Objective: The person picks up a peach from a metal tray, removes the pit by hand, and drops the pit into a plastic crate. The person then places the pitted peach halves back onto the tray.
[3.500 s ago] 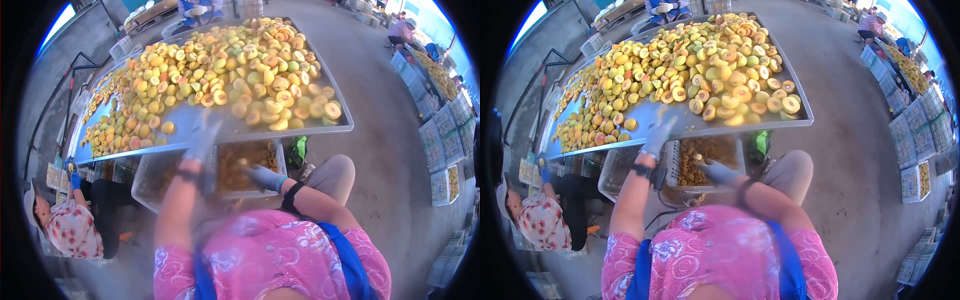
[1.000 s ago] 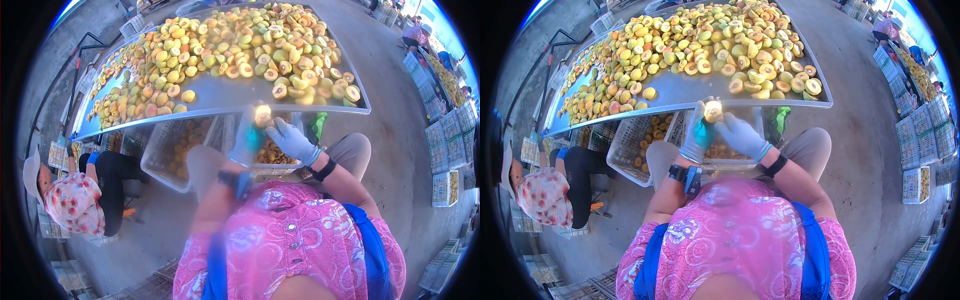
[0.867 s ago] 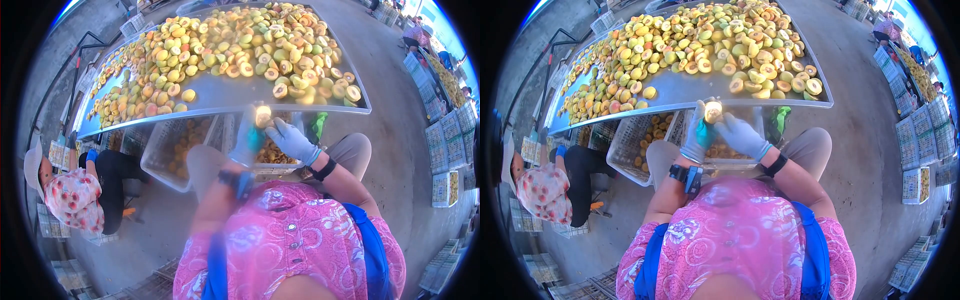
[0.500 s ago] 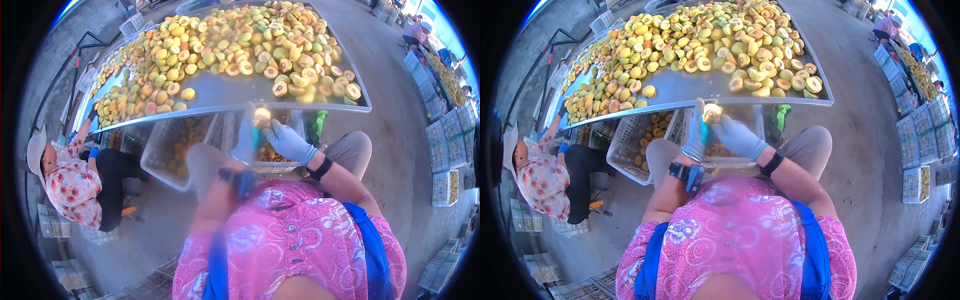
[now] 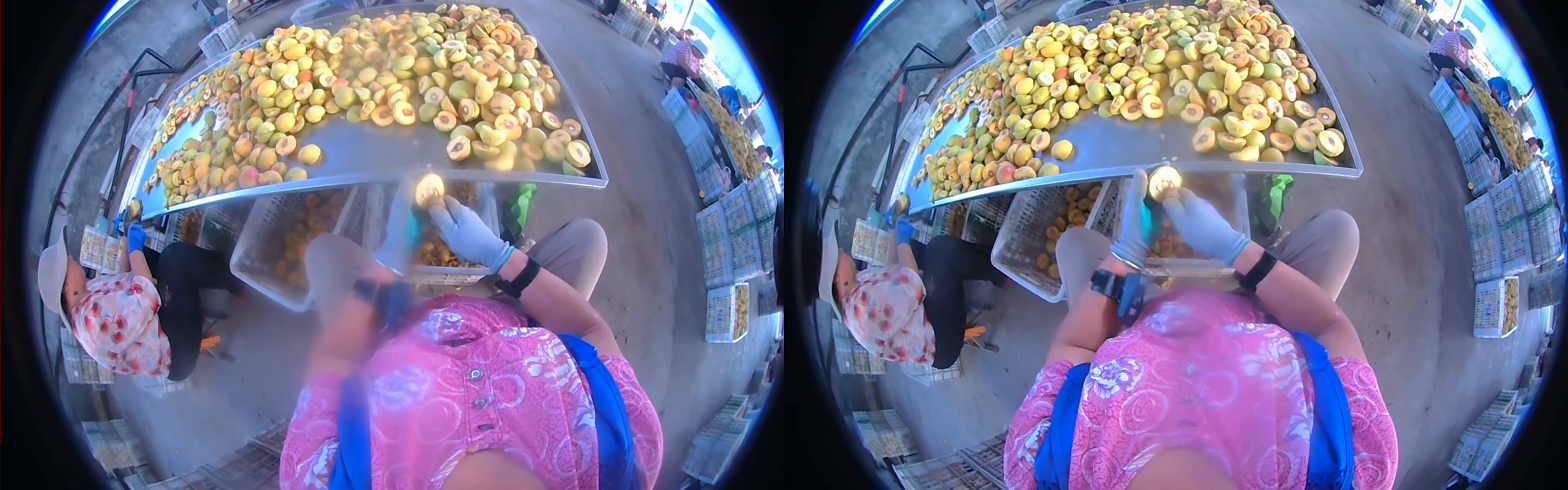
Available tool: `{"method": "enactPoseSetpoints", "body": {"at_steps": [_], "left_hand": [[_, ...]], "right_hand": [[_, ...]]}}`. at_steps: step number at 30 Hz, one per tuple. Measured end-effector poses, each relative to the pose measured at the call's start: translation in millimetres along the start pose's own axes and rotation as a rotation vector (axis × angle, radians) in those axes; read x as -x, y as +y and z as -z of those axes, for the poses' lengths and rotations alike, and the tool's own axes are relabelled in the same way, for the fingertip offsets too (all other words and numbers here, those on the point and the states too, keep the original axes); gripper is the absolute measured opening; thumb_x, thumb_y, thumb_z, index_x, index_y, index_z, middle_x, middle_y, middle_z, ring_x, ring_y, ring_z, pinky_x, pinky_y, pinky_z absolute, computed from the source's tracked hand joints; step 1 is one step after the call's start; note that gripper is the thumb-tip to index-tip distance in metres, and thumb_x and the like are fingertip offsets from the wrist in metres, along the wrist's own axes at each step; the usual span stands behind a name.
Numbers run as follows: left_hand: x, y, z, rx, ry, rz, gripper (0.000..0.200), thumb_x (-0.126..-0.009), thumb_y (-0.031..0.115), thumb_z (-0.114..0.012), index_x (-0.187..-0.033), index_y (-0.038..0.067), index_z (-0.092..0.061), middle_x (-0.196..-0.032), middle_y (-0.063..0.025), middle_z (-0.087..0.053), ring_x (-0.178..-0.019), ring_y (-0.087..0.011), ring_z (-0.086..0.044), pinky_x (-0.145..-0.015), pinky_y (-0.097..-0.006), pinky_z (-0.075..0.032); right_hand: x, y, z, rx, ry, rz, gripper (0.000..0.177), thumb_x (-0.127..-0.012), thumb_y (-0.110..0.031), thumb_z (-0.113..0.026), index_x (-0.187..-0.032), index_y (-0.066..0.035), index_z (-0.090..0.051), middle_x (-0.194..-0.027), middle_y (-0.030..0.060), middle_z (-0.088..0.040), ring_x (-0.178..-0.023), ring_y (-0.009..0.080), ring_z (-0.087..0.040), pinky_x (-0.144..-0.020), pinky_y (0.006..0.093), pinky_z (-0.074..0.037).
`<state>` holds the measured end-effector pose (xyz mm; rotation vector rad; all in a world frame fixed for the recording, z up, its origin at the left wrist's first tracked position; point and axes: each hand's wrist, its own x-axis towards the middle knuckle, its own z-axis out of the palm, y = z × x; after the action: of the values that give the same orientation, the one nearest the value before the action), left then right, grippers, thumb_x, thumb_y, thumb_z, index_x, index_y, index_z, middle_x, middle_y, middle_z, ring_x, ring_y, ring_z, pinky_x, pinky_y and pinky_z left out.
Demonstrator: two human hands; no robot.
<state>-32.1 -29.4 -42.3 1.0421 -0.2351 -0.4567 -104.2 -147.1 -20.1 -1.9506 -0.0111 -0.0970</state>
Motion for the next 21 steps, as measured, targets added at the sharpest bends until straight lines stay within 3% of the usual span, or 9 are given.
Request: {"method": "enactPoseSetpoints", "body": {"at_steps": [2,4,5,9,11,14,15,17,21], "left_hand": [[9.0,-7.4,-11.8,-0.117,0.117,-0.382,0.049,-0.1,0.046,-0.038,-0.119,0.003,-0.052,-0.117,-0.0128,-0.056,-0.107,-0.0193,-0.056,-0.091,-0.0336,-0.049],[3.3,-9.2,-16.9,-0.027,0.15,-0.403,0.05,-0.099,0.047,-0.038,-0.118,0.003,-0.052,-0.114,-0.0129,-0.057,-0.104,-0.0205,-0.057,-0.09,-0.0349,-0.05],[-0.7,-8.5,-17.6,0.072,0.181,-0.424,0.051,-0.099,0.049,-0.039,-0.116,0.003,-0.052,-0.111,-0.0131,-0.058,-0.101,-0.0216,-0.059,-0.089,-0.0362,-0.051],[-0.1,16.3,-5.6,0.157,0.137,-0.267,0.05,-0.097,0.051,-0.042,-0.11,0.004,-0.055,-0.105,-0.0128,-0.06,-0.097,-0.0236,-0.06,-0.087,-0.0382,-0.052],[4.9,26.3,-2.5,0.196,0.152,0.066,0.052,-0.096,0.052,-0.043,-0.103,0.003,-0.058,-0.099,-0.0122,-0.062,-0.094,-0.024,-0.062,-0.084,-0.0386,-0.053],[8.8,26.0,-1.7,0.312,0.129,0.183,0.056,-0.095,0.055,-0.043,-0.099,0.001,-0.059,-0.098,-0.0124,-0.062,-0.092,-0.0233,-0.062,-0.081,-0.0379,-0.054],[7.0,24.5,-3.0,0.311,0.128,0.184,0.056,-0.095,0.055,-0.043,-0.099,0.001,-0.059,-0.098,-0.0124,-0.062,-0.092,-0.0233,-0.062,-0.081,-0.0379,-0.054],[5.5,16.4,-6.5,0.072,0.13,-0.174,0.06,-0.093,0.058,-0.043,-0.097,0.0,-0.059,-0.099,-0.0135,-0.063,-0.088,-0.0232,-0.063,-0.078,-0.0376,-0.055],[3.9,15.7,6.9,-0.056,0.108,-0.196,0.061,-0.093,0.058,-0.042,-0.098,0.0,-0.06,-0.101,-0.0139,-0.063,-0.089,-0.0232,-0.063,-0.078,-0.0377,-0.055]], "right_hand": [[-8.6,17.7,-15.5,-0.077,0.021,0.031,0.04,-0.099,-0.034,-0.042,-0.103,0.004,-0.055,-0.086,0.0199,-0.063,-0.078,0.032,-0.062,-0.073,0.0394,-0.048],[-9.2,2.7,-20.5,-0.15,0.035,0.056,0.042,-0.099,-0.036,-0.04,-0.103,0.003,-0.056,-0.086,0.0163,-0.064,-0.077,0.0281,-0.061,-0.074,0.0378,-0.047],[-5.5,-18.8,-14.2,-0.262,-0.034,-0.075,0.044,-0.099,-0.038,-0.04,-0.105,0.002,-0.055,-0.083,0.0122,-0.062,-0.071,0.0237,-0.059,-0.067,0.0356,-0.048],[-4.2,-31.7,3.7,-0.502,-0.359,-0.431,0.049,-0.098,-0.047,-0.039,-0.111,-0.002,-0.052,-0.074,0.0019,-0.055,-0.049,0.0112,-0.049,-0.043,0.0271,-0.04],[-3.6,-20.6,3.2,-0.479,-0.365,-0.401,0.051,-0.097,-0.049,-0.04,-0.113,-0.002,-0.051,-0.072,0.0013,-0.053,-0.045,0.0096,-0.045,-0.038,0.0256,-0.035],[-0.4,-19.8,2.8,-0.44,-0.391,-0.373,0.053,-0.096,-0.052,-0.04,-0.114,-0.003,-0.05,-0.069,0.0006,-0.051,-0.042,0.0085,-0.042,-0.034,0.0243,-0.032],[-0.7,-23.1,4.9,-0.423,-0.399,-0.363,0.054,-0.096,-0.053,-0.041,-0.113,-0.003,-0.05,-0.069,0.0004,-0.051,-0.042,0.009,-0.043,-0.035,0.0245,-0.033],[0.8,-29.6,8.2,-0.443,-0.401,-0.393,0.053,-0.096,-0.054,-0.041,-0.111,-0.005,-0.051,-0.067,-0.0016,-0.049,-0.042,0.0082,-0.041,-0.035,0.0238,-0.031],[-0.9,-19.4,10.3,-0.711,-0.495,-0.511,0.046,-0.095,-0.056,-0.044,-0.104,-0.012,-0.054,-0.064,-0.0076,-0.042,-0.041,0.0056,-0.032,-0.036,0.022,-0.023]]}}
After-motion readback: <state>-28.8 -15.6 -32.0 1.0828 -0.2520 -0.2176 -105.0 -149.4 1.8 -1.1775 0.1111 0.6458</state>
